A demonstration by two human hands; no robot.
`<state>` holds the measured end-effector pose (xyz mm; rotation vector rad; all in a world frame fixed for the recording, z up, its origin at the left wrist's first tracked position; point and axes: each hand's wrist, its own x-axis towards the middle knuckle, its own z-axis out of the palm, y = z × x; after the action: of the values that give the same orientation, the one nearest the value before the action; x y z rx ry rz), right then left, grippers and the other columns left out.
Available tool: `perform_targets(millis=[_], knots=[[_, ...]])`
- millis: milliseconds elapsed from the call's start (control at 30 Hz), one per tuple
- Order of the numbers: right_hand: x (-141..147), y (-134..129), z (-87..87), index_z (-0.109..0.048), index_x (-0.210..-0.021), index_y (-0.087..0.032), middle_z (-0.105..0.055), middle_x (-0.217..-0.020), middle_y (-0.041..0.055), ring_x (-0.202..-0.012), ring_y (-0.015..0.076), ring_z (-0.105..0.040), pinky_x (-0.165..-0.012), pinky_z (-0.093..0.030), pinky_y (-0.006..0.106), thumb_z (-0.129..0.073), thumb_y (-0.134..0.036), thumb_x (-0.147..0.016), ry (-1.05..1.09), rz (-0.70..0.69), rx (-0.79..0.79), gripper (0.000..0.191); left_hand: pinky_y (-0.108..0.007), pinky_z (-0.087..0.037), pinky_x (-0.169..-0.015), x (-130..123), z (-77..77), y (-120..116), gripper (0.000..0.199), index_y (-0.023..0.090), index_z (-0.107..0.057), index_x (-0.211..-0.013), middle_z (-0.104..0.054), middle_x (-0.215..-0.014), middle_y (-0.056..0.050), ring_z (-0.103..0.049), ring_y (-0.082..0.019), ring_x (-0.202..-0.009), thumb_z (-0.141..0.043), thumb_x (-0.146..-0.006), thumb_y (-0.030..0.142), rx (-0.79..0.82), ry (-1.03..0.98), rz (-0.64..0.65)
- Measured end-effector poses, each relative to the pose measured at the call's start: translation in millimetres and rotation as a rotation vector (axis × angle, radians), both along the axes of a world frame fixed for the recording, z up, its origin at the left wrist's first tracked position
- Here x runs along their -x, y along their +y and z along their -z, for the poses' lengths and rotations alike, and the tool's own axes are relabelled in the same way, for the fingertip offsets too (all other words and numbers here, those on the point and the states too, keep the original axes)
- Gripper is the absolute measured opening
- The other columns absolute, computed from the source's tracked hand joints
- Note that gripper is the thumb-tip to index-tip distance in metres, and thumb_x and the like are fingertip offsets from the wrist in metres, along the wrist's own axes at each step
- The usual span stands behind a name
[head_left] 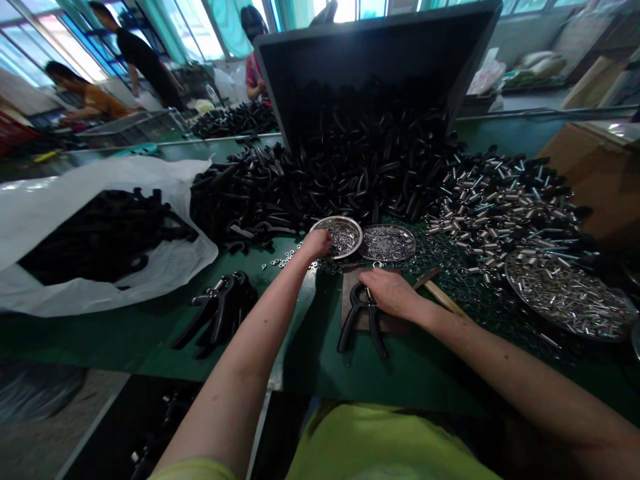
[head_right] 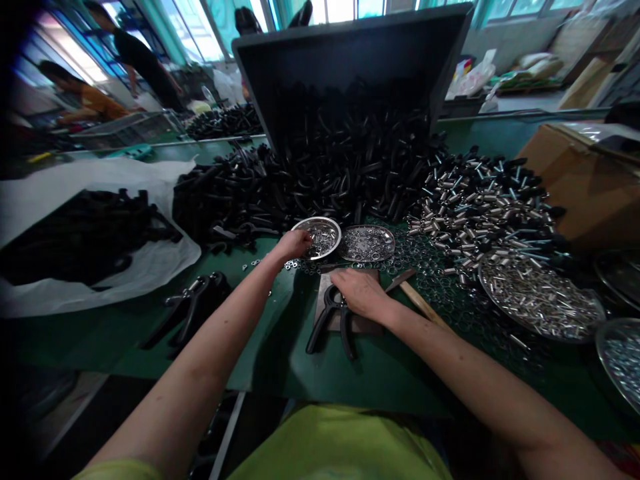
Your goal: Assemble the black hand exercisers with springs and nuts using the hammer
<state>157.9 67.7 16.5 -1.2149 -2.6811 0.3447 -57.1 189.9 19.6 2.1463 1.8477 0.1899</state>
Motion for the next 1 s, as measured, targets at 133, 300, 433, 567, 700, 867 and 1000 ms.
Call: perform_targets(millis=[133,300,433,567,700,867,1000], knots=[[1.3,-2.8,0.7,-0.054,-0.096,-0.017,-0.062,-0.094,0.0076,-0.091,0.0185,-0.053,-0.077,-0.038,0.028,-0.040,-0.006,-0.083,-0.017,0.037,-0.030,0.022,-0.024,-0.047,-0.070,0.0,-4.0,-7.2,0.021,0.015,-0.066,-0.093,-0.069,-0.078,-0.005,-0.063,-0.016,-0.074,-0.055,-0.080,0.027,-0.043,-0.166,-0.049],[7.0,-3.1,-2.0,-0.055,-0.098,-0.018,-0.063,-0.095,0.0078,-0.093,0.0207,-0.054,-0.075,-0.040,0.029,-0.043,-0.006,-0.082,-0.130,-0.017,-0.036,0.023,-0.021,-0.046,-0.058,-9.0,-11.4,-42.5,0.023,0.015,-0.060,-0.092,-0.066,-0.075,-0.001,-0.060,-0.011,-0.063,-0.048,-0.086,0.034,-0.033,-0.379,-0.012],[-1.4,-3.3,-4.5,-0.053,-0.108,-0.020,-0.063,-0.101,0.0067,-0.095,0.0202,-0.056,-0.075,-0.042,0.030,-0.042,-0.019,-0.090,-0.065,0.068,0.020,0.021,-0.021,-0.044,-0.059,-19.7,-8.4,-98.5,0.018,0.016,-0.057,-0.082,-0.063,-0.075,-0.001,-0.056,-0.012,-0.065,-0.051,-0.084,0.033,0.029,-0.617,0.106],[-41.4,-19.7,-6.4,-0.052,-0.113,-0.019,-0.060,-0.108,0.0100,-0.103,0.0229,-0.053,-0.083,-0.042,0.034,-0.040,-0.031,-0.093,-0.054,0.247,-0.057,0.026,-0.024,-0.043,-0.067,-33.8,5.4,-143.0,0.013,0.018,-0.056,-0.081,-0.062,-0.083,-0.002,-0.055,-0.014,-0.076,-0.052,-0.085,0.030,0.039,-0.562,0.225],[-95.1,-52.8,1.9,-0.054,-0.101,-0.019,-0.058,-0.096,0.0128,-0.091,0.0273,-0.054,-0.071,-0.044,0.037,-0.048,-0.036,-0.088,-0.263,0.519,-0.119,0.022,-0.027,-0.043,-0.072,-42.9,17.1,-156.3,0.006,0.019,-0.055,-0.086,-0.060,-0.088,-0.003,-0.055,-0.016,-0.082,-0.050,-0.087,0.022,-0.007,-0.400,0.267],[-123.7,-77.1,20.9,-0.052,-0.096,-0.019,-0.058,-0.090,0.0127,-0.083,0.0272,-0.057,-0.064,-0.044,0.038,-0.043,-0.032,-0.090,-0.351,0.704,-0.042,0.017,-0.029,-0.044,-0.075,-44.2,17.5,-161.7,0.011,0.019,-0.054,-0.092,-0.058,-0.094,-0.006,-0.054,-0.018,-0.086,-0.043,-0.091,0.023,-0.166,-0.154,0.363],[-111.9,-74.1,7.0,-0.048,-0.119,-0.019,-0.060,-0.105,0.0142,-0.090,0.0286,-0.060,-0.069,-0.047,0.041,-0.032,-0.029,-0.093,-0.196,0.726,-0.014,0.033,-0.029,-0.044,-0.073,-47.5,13.6,-167.6,0.017,0.018,-0.054,-0.096,-0.059,-0.096,-0.007,-0.054,-0.019,-0.087,-0.037,-0.093,0.019,-0.255,0.067,0.470]])
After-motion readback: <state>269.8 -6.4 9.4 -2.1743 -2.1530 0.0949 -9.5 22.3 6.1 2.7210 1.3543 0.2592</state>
